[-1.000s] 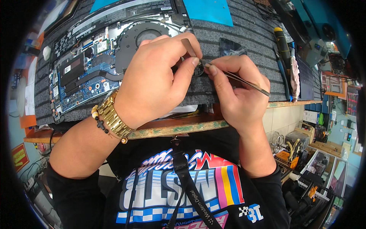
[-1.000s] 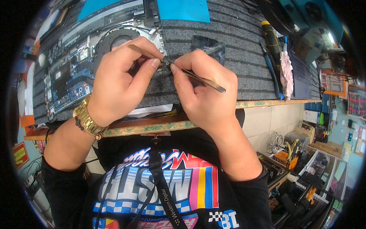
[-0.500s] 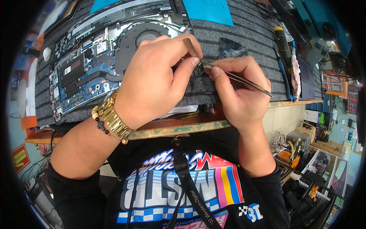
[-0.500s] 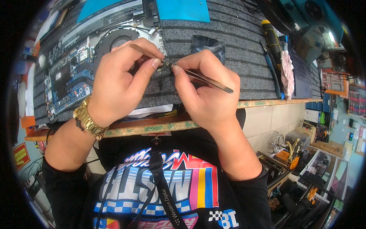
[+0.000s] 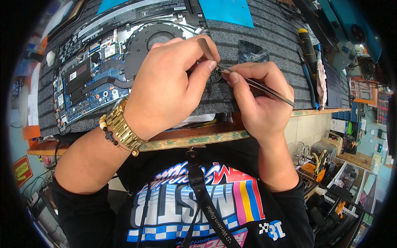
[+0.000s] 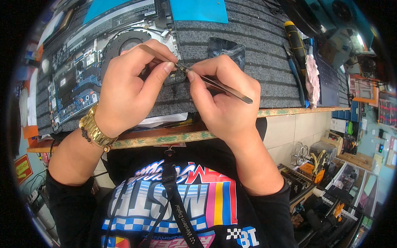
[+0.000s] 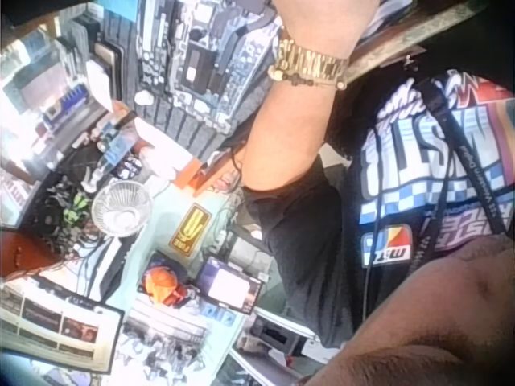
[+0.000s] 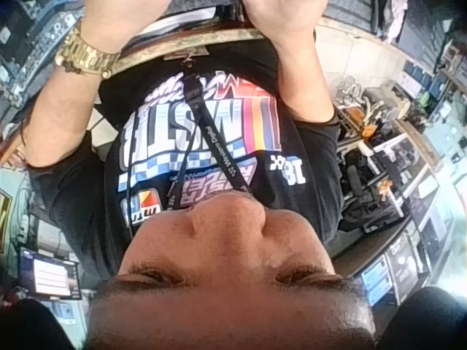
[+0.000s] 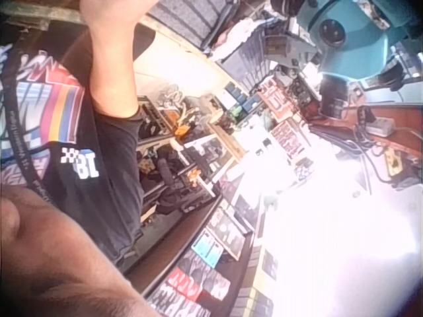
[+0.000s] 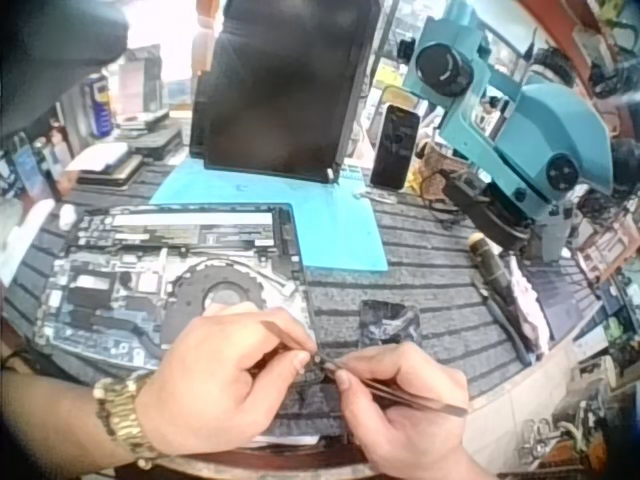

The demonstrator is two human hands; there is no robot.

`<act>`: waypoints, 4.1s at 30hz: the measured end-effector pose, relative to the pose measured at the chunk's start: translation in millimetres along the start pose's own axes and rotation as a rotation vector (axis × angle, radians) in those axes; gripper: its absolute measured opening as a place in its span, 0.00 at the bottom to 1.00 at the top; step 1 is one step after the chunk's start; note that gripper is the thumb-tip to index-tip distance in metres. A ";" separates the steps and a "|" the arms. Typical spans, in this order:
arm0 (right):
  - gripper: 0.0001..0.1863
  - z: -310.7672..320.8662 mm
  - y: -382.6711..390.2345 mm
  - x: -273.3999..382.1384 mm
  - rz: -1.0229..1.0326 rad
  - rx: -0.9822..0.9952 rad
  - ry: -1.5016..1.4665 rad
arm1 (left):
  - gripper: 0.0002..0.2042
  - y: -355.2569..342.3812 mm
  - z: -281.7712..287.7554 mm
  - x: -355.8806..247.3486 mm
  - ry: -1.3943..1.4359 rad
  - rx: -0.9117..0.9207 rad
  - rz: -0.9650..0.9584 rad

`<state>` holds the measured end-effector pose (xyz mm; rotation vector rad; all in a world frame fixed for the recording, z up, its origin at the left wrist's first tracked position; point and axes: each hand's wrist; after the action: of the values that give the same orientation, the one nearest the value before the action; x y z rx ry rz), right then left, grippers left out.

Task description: The person uses tweezers and a pry tool to work on the internal components of an open laptop, handling small parts and wires on the motherboard.

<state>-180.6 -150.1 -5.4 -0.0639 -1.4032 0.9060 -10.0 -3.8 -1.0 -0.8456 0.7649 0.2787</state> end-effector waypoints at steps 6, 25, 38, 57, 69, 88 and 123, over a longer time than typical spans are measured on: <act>0.05 -2.3 -0.5 2.1 0.084 0.007 0.050 | 0.05 0.5 -0.4 0.7 0.030 -0.003 0.038; 0.06 -5.9 1.1 -3.5 0.196 -0.027 0.085 | 0.05 1.1 1.5 -1.0 0.031 -0.005 0.056; 0.05 3.6 7.1 5.4 -0.225 -0.062 -0.170 | 0.05 1.6 0.5 0.8 0.020 -0.009 0.015; 0.09 7.3 -17.5 11.1 -0.134 0.104 0.086 | 0.04 2.8 0.5 -4.2 0.045 -0.036 0.080; 0.08 11.4 -47.5 20.8 -0.035 0.379 0.117 | 0.03 -0.2 10.5 -8.2 -0.072 -0.083 -0.040; 0.07 13.9 -66.3 26.1 0.121 0.573 0.217 | 0.06 3.3 7.2 -1.4 -0.038 -0.044 0.013; 0.02 18.7 -59.3 15.8 -0.019 0.491 0.130 | 0.03 2.1 4.4 4.9 -0.021 -0.062 -0.033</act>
<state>-168.3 -189.7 43.6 0.2568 -1.0302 1.1861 -5.5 0.6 -3.8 -0.9120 0.7248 0.2828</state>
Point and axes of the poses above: each hand's wrist, its own y-axis away from the middle knuckle, its own z-axis out of the back of the hand, x = y × z, and after that the axes turned 15 degrees about -x, right-handed
